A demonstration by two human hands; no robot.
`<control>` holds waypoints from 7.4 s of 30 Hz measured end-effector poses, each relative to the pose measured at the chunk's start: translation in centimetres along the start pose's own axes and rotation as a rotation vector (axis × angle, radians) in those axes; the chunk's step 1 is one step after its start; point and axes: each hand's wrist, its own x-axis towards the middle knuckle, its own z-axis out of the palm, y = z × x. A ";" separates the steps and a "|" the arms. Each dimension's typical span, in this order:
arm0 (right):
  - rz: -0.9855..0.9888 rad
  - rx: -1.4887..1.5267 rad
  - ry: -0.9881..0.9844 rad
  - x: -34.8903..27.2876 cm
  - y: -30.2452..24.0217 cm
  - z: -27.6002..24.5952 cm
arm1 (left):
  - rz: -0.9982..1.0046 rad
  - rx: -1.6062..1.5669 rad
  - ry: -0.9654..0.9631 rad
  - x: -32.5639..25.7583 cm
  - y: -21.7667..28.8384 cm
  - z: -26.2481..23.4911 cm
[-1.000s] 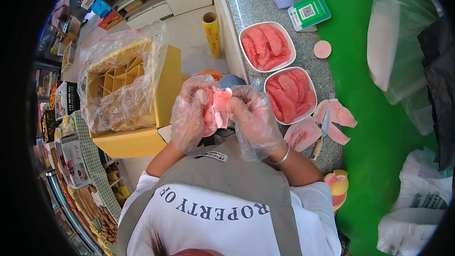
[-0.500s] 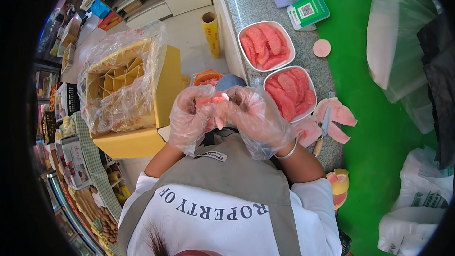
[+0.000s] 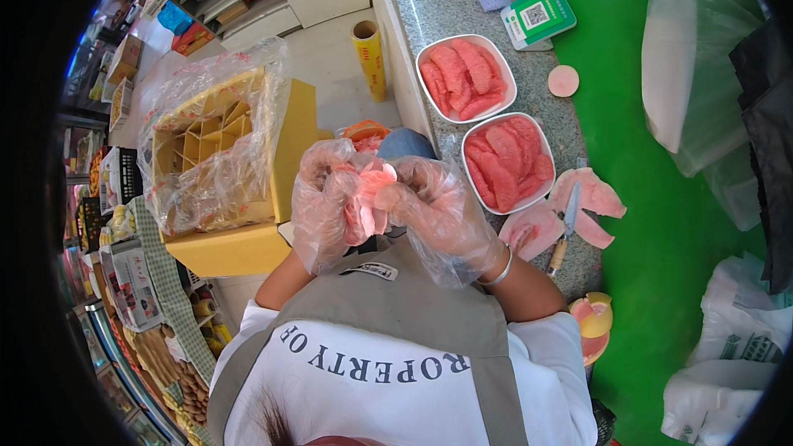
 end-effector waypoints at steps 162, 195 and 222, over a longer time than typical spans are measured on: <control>-0.153 -0.213 0.150 2.8 1.1 0.6 | 0.529 -0.078 -0.070 2.9 -1.6 -0.2; -0.480 -0.589 0.381 3.4 3.6 0.5 | 0.317 -0.037 0.020 2.2 -0.4 2.2; -0.540 -0.871 0.224 3.8 2.7 0.4 | 0.211 -0.272 0.179 4.0 0.2 2.1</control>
